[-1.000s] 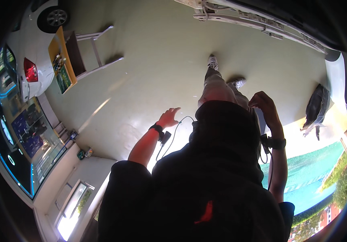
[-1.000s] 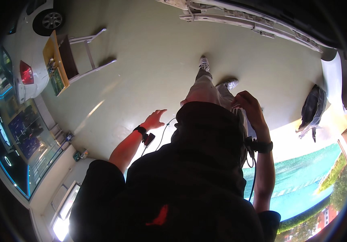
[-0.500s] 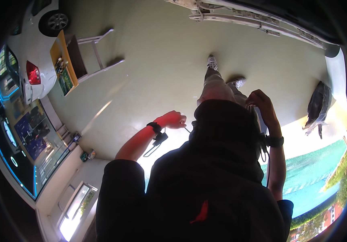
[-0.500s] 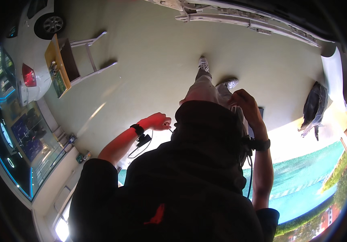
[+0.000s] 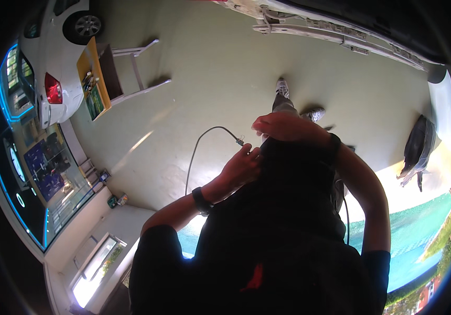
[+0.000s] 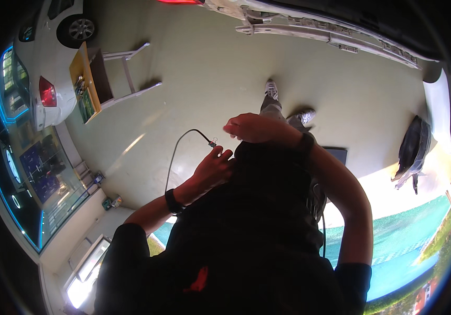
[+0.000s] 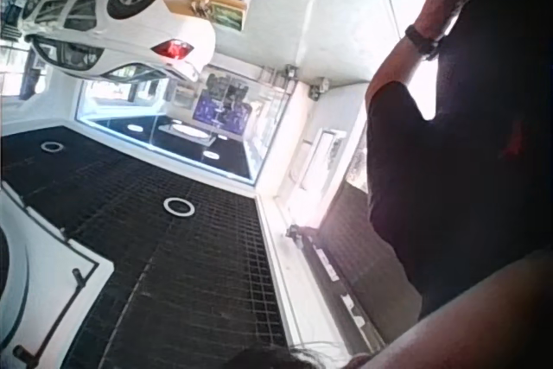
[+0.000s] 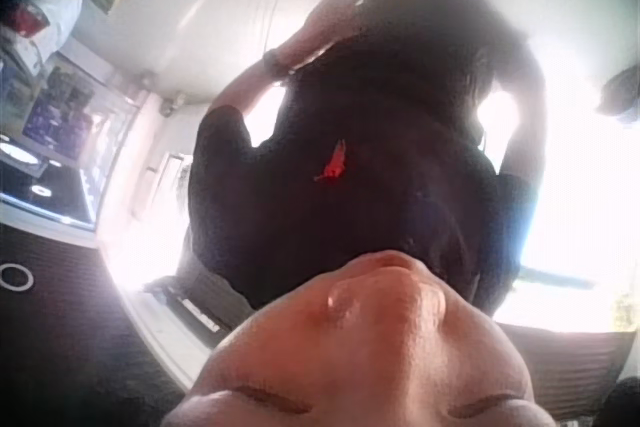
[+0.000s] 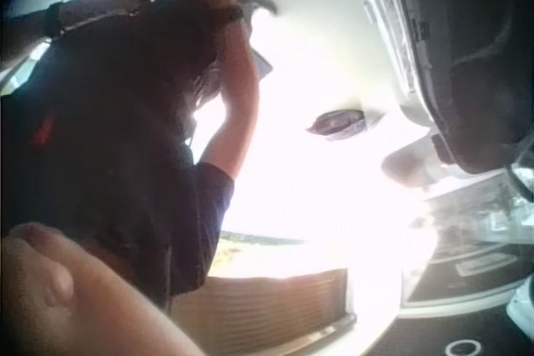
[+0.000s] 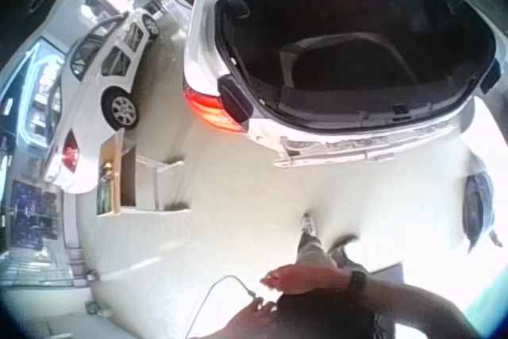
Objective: Unscrew a component from the rear exterior of a white sedan using a screwdriver.
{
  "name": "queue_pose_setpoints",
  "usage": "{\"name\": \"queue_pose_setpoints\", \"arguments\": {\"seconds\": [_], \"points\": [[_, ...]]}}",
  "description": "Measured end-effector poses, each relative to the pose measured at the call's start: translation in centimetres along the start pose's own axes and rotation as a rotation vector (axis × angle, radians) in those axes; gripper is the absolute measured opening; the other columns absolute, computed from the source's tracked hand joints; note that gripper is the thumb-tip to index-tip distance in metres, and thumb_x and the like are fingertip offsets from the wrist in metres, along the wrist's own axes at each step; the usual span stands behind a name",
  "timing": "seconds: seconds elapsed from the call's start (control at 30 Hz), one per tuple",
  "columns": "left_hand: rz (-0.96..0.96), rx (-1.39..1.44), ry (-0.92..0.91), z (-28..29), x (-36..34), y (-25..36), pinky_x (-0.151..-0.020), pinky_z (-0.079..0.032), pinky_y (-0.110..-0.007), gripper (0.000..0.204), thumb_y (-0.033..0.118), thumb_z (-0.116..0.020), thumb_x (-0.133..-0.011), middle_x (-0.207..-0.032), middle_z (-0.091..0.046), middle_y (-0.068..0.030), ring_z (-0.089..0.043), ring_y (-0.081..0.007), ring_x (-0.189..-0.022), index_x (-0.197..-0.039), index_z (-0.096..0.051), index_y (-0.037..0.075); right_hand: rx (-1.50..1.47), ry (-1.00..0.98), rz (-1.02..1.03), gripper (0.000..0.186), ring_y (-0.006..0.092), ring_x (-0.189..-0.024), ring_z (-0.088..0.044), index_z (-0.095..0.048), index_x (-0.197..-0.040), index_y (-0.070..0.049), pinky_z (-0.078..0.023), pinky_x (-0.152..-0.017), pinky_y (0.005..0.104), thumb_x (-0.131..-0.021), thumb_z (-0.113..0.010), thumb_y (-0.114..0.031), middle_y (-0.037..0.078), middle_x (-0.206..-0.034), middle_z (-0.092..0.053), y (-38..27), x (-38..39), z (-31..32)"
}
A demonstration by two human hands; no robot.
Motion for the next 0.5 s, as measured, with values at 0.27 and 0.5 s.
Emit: {"name": "queue_pose_setpoints", "arguments": {"seconds": [0.27, 0.5], "points": [[0.029, -0.015, 0.197, 2.9, 0.4, 0.5, -0.078, -0.042, -0.032, 0.006, 0.015, -0.060, -0.063, -0.071, -0.056, 0.0028, -0.054, -0.0167, -0.079, -0.069, -0.060, 0.013, -0.465, -0.387, -0.352, 0.036, 0.0127, -0.085, -0.058, -0.054, -0.103, 0.003, -0.045, -0.076, 0.0258, -0.088, -0.046, -0.030, 0.006, -0.089, -0.062, -1.3, -1.1, -4.0], [-0.056, 0.005, 0.103, 2.0, 0.6, 1.2, -0.071, -0.041, -0.028, 0.010, 0.013, -0.060, -0.064, -0.080, -0.055, 0.0042, -0.051, -0.0152, -0.081, -0.074, -0.059, 0.015, -0.354, -0.421, -0.231, 0.033, 0.0116, -0.082, -0.057, -0.055, -0.101, 0.001, -0.045, -0.073, 0.0256, -0.085, -0.052, -0.028, 0.007, -0.086, -0.061, -1.4, -0.8, -4.0]]}}
Point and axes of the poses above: each hand's wrist, its own x-axis away from the middle knuckle, its own z-axis out of the back of the hand, y = z × x, the point moved 9 cm from there along -x, towards the middle knuckle
